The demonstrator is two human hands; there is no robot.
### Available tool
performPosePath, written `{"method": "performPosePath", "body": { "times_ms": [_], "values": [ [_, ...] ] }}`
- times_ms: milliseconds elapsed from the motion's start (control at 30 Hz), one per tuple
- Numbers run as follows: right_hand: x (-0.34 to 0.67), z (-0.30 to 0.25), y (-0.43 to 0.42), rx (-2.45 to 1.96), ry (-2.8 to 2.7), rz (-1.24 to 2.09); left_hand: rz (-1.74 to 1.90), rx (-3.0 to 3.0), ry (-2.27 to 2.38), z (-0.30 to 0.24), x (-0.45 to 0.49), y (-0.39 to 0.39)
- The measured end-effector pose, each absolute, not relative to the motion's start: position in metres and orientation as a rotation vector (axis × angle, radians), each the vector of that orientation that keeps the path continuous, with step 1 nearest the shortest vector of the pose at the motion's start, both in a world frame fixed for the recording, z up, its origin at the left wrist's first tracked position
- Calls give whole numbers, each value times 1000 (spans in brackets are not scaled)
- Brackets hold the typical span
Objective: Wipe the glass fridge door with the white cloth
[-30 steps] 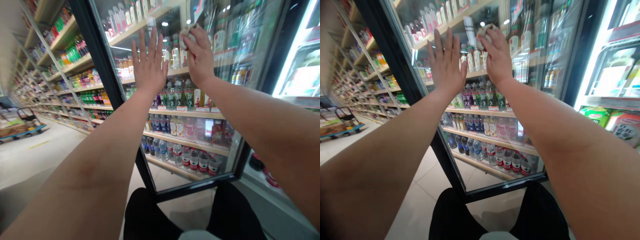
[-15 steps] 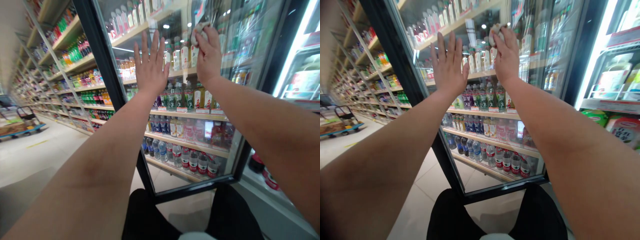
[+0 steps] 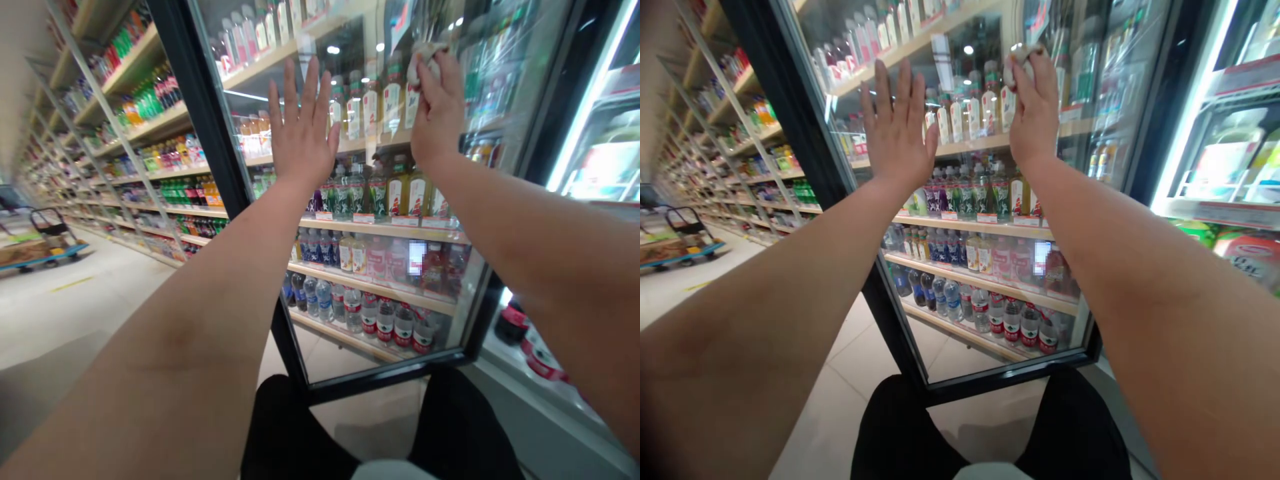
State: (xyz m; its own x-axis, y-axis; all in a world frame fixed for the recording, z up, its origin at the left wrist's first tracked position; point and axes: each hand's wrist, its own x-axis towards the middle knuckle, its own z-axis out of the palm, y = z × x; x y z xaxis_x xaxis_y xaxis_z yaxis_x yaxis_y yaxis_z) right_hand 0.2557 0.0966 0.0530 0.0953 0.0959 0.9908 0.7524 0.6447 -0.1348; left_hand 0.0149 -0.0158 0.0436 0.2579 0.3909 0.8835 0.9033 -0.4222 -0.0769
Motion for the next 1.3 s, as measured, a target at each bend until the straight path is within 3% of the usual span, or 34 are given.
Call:
{"method": "performPosePath", "body": {
  "times_ms": [300, 1000, 1300],
  "values": [
    [278, 70, 121, -777, -1372, -518, -1084, -1899, -1154, 45, 11, -10],
    [300, 4, 113, -774, -1287, -509, -1085, -1918, -1170, 44, 15, -16],
    [319, 34, 122, -894, -1242, -455, -1088, -1927, -1189, 46, 14, -17]
  ]
}}
